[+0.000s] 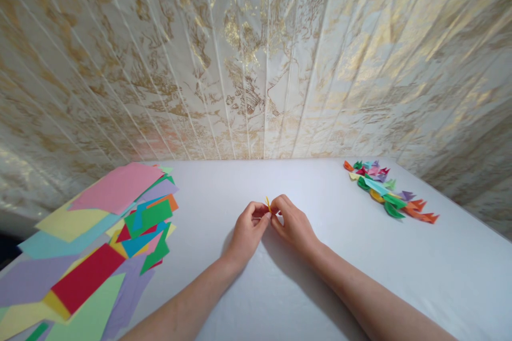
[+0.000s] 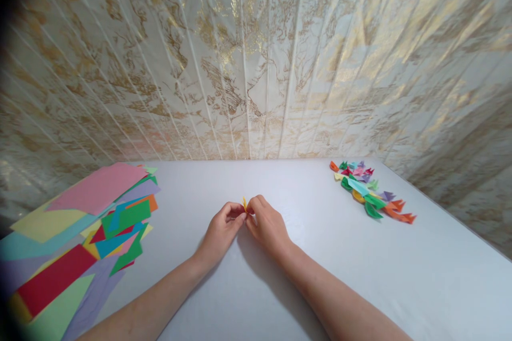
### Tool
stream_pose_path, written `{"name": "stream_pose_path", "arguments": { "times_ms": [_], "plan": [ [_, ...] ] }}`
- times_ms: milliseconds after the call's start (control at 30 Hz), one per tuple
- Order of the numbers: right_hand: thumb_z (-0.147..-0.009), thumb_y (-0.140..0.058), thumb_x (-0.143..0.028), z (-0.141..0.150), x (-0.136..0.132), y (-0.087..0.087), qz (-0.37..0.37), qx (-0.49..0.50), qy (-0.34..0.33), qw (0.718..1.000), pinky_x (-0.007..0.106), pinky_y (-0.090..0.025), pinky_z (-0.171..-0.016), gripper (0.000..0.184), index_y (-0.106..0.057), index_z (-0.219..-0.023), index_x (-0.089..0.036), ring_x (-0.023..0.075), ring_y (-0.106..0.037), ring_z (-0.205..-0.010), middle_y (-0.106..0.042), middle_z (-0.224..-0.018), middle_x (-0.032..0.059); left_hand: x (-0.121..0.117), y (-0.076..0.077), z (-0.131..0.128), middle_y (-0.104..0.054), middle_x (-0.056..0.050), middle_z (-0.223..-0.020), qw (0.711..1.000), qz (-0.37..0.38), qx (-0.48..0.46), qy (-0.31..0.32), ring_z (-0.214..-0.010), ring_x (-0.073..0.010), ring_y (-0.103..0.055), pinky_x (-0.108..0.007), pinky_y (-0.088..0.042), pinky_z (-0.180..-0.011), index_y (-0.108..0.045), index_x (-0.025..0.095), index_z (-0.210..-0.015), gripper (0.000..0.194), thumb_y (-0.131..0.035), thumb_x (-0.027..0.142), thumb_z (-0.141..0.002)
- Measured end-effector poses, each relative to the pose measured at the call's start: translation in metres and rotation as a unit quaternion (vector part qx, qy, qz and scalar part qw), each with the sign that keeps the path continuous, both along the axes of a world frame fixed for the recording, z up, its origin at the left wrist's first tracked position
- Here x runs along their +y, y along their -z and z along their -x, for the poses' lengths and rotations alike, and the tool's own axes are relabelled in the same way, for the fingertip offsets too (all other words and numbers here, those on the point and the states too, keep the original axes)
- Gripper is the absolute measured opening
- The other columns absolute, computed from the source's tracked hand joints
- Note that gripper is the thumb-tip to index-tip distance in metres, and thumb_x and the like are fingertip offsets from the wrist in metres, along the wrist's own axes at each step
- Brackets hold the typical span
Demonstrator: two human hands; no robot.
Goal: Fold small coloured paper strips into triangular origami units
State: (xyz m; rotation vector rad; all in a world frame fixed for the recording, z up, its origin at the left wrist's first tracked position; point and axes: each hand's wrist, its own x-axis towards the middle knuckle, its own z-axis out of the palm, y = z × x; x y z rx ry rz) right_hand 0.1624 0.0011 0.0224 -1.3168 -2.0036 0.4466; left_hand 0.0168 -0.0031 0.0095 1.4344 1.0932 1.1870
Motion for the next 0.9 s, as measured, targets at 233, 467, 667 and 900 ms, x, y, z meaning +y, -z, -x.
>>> {"name": "stream_pose_path", "arguments": {
  "times_ms": [233, 467, 667, 900],
  "plan": [
    [-0.08, -0.047, -0.008, 0.005, -0.005, -0.001, 0.002, 0.013, -0.042, 0.999, 0.03, -0.046, -0.075, 0.022, -0.049, -0.093, -0.025, 0.0188, -0.058, -0.091, -0.055, -0.103, 0.0058, 0.004, -0.003, 0.003, -0.066, -0.002, -0.084, 0.998, 0.045, -0.041, 0.017, -0.08, -0.0167, -0.062, -0.028, -0.049, -0.077, -0.059, 0.018, -0.083, 0.026, -0.059, 0.044, -0.083],
    [-0.086, -0.045, -0.012, -0.002, 0.0, -0.003, 0.009, 0.103, -0.104, 0.989, 0.033, -0.045, -0.085, 0.022, -0.054, -0.102, -0.024, 0.0184, -0.057, -0.093, -0.058, -0.101, 0.0053, 0.013, -0.002, 0.009, -0.06, 0.0, -0.07, 0.991, 0.102, -0.088, -0.01, -0.066, -0.0128, -0.055, -0.024, -0.044, -0.065, -0.061, 0.016, -0.075, 0.034, -0.06, 0.05, -0.081],
    [-0.084, -0.041, -0.007, -0.009, 0.006, -0.007, 0.006, 0.127, -0.149, 0.981, 0.033, -0.046, -0.085, 0.028, -0.058, -0.101, -0.022, 0.0179, -0.057, -0.093, -0.058, -0.098, 0.0062, 0.018, -0.003, 0.015, -0.053, 0.003, -0.06, 0.986, 0.139, -0.081, 0.037, -0.052, -0.0081, -0.043, -0.021, -0.034, -0.054, -0.061, 0.015, -0.07, 0.042, -0.063, 0.056, -0.077],
    [-0.085, -0.049, -0.013, -0.008, 0.006, -0.007, 0.025, 0.147, -0.154, 0.977, 0.032, -0.046, -0.082, 0.017, -0.061, -0.092, -0.022, 0.0176, -0.056, -0.09, -0.059, -0.095, 0.0053, 0.015, -0.011, 0.017, -0.053, 0.003, -0.058, 0.985, 0.146, -0.053, 0.073, -0.05, -0.0079, -0.043, -0.022, -0.033, -0.053, -0.064, 0.014, -0.072, 0.04, -0.064, 0.055, -0.076]
  ]
}}
